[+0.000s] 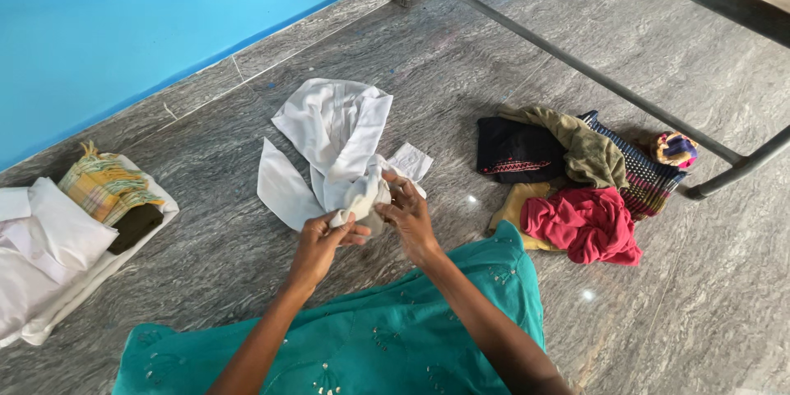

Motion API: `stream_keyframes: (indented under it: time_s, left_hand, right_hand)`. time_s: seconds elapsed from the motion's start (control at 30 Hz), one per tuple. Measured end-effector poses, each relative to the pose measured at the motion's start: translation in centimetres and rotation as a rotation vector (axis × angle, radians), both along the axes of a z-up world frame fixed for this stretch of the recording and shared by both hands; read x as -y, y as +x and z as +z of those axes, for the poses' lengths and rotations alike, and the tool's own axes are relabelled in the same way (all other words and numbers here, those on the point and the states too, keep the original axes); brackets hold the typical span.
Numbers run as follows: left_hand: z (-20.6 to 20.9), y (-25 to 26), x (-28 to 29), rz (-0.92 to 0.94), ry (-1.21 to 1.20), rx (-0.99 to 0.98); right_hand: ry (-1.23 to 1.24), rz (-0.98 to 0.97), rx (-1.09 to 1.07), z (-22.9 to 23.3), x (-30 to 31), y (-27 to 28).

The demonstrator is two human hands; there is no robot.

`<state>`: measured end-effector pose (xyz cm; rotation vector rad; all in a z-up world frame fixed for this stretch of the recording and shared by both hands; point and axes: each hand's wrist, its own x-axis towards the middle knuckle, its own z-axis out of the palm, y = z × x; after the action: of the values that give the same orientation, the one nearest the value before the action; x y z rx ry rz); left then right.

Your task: The person sits on the floor and folds a white long-sleeved shirt. They first button the shirt, then fold the sleeves and body, and finally place the folded shirt into a basket.

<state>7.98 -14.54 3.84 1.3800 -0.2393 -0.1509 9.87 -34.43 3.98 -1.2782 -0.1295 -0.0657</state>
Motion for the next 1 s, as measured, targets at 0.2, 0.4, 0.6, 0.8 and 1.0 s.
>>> stream_keyframes:
  time_s: [0.2, 0.4, 0.6, 0.8, 1.0]
  left_hand:
    - [5.7, 2.4, -8.4, 0.561, -0.095, 0.161]
    - [11.4, 0.1, -14.5, 0.929, 0.128, 0.901]
    - [13.3, -3.9, -14.8, 0.973, 0.129, 1.064]
    - [12.5, -0.8, -13.3, 0.828, -0.109, 0.834]
    - [14.7, 12.5, -12.4, 0.470, -0.113, -0.233]
  right_hand:
    - [-0.714, -0.347, 0.378, 2.3, 7.9, 2.1]
    - [-1.261, -1.028, 0.913, 11.2, 17.3, 1.1]
    - [-1.161, -1.334, 1.045, 17.5, 20.1, -3.5]
    - [-1.002, -1.051, 0.506, 17.1, 20.6, -0.2]
    - [-0.071, -0.281, -0.068, 13.8, 17.0, 15.6]
